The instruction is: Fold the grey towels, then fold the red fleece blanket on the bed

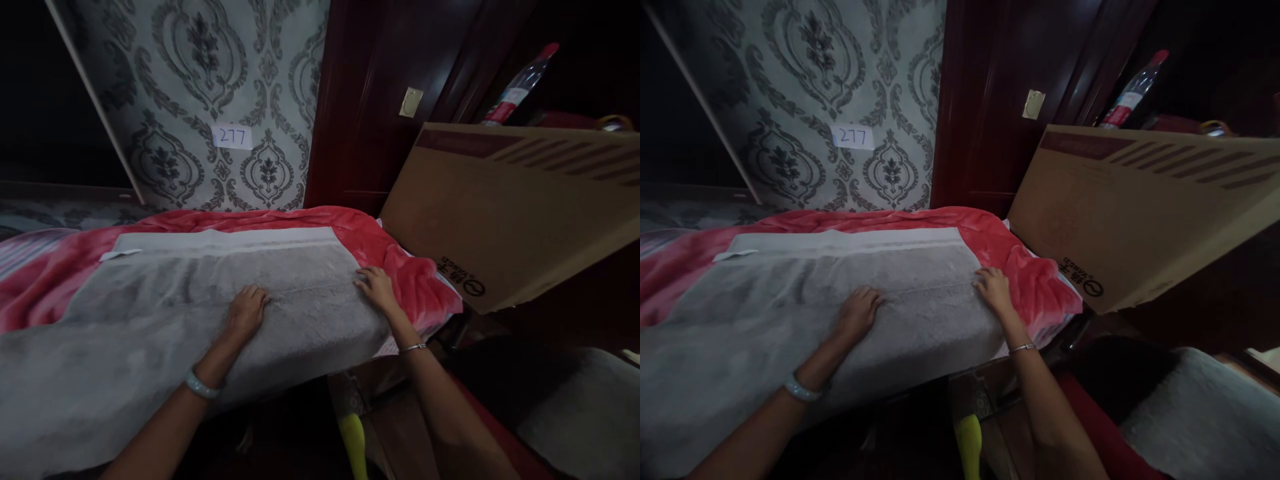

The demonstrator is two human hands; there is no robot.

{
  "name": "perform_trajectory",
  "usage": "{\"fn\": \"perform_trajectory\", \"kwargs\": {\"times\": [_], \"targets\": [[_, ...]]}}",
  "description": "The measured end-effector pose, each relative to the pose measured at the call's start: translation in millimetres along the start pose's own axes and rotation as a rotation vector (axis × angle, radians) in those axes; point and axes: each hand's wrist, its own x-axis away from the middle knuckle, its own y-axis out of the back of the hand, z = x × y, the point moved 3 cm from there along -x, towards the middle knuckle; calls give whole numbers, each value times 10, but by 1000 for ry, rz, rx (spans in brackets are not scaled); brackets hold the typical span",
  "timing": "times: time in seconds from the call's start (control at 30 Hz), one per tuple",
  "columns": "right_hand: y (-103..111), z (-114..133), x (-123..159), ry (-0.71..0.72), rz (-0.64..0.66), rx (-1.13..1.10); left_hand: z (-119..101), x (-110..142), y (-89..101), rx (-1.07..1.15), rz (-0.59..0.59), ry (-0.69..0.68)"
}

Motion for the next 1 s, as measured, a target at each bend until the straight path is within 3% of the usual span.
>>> {"fn": "perform_trajectory", "kwargs": {"times": [0.1,0.2,0.47,0.57,0.73,0.87,1.0], "targets": [[-195,365,18,221,106,22,-16,4,10,-9,6,-3],[-395,545,61,227,139,-3,-52,0,18,-21,22,1],[-540,440,229,167,55,-114,-147,136,168,-116,194,9],[-603,335,231,168,58,-136,58,335,410,-141,229,29],[-677,247,229,193,91,-120,652,805,1027,-199,238,149],[-725,166,236,200,89,-99,1117,1131,1449,-232,224,248],[-768,104,231,193,81,-85,1448,1357,1773,-314,173,311]]}}
